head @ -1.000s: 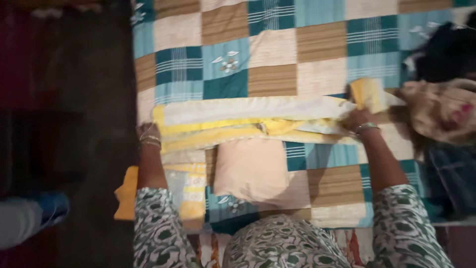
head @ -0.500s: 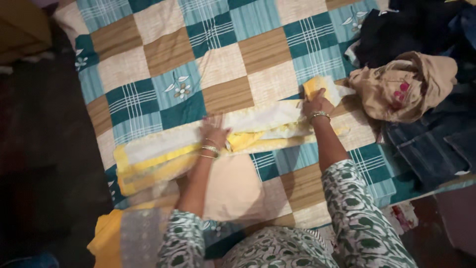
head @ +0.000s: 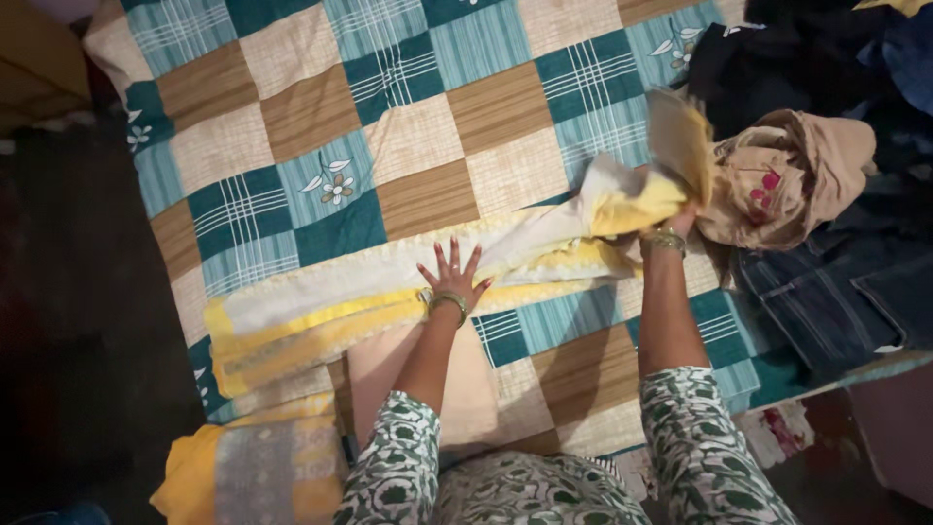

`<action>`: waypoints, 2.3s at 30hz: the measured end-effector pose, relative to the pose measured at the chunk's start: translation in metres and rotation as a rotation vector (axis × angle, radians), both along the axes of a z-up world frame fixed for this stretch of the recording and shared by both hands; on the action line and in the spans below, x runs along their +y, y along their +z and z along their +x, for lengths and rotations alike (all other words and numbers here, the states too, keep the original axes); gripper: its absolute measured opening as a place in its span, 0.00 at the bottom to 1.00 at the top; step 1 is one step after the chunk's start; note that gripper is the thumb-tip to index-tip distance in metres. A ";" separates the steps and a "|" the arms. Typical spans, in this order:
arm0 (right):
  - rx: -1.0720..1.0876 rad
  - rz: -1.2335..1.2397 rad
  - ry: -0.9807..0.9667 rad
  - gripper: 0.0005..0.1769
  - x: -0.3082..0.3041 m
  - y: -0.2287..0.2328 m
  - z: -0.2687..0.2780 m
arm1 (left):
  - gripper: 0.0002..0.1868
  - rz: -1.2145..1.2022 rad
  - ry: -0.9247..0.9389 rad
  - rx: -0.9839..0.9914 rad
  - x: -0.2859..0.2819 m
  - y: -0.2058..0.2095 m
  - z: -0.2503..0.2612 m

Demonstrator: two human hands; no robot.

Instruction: The person folds several items of clothing on a bed, including a yellow and white cloth, a beige embroidered tunic, and multiple pairs of dark jeans, placing them into a stack.

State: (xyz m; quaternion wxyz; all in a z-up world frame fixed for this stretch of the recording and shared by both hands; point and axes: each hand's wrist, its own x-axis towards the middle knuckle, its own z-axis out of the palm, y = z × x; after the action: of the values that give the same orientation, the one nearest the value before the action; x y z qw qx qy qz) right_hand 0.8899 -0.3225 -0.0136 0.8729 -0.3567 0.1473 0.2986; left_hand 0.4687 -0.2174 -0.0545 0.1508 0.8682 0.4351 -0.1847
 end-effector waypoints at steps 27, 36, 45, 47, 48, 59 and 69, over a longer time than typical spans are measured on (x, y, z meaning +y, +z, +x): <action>-1.733 -1.218 1.451 0.23 0.017 -0.015 -0.228 | 0.34 -0.892 1.298 -1.275 0.063 -0.004 -0.030; -1.058 -1.694 0.793 0.52 0.032 -0.005 -0.127 | 0.26 -0.071 1.246 -0.668 0.038 0.022 -0.050; -0.945 -1.404 1.055 0.54 0.038 -0.025 -0.107 | 0.47 0.163 0.139 -0.251 -0.026 0.042 0.037; -1.062 -1.259 1.112 0.42 0.046 -0.021 -0.100 | 0.50 0.070 0.128 -0.193 -0.037 0.063 0.051; -1.106 -1.166 1.027 0.35 0.048 -0.015 -0.094 | 0.53 -0.026 0.105 -0.122 -0.047 0.074 0.054; -1.561 -1.508 0.742 0.27 0.049 0.054 0.033 | 0.66 -0.189 0.083 -0.080 -0.027 0.080 0.123; -1.471 -1.644 1.035 0.53 0.030 0.003 0.025 | 0.61 -0.263 0.068 -0.125 -0.005 0.028 0.111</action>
State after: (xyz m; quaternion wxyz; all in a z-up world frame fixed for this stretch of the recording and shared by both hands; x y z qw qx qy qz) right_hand 0.9152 -0.2921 -0.0108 0.0397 -0.9037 -0.3969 0.1558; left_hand 0.5801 -0.2221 -0.0270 0.2961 0.8356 0.4261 -0.1804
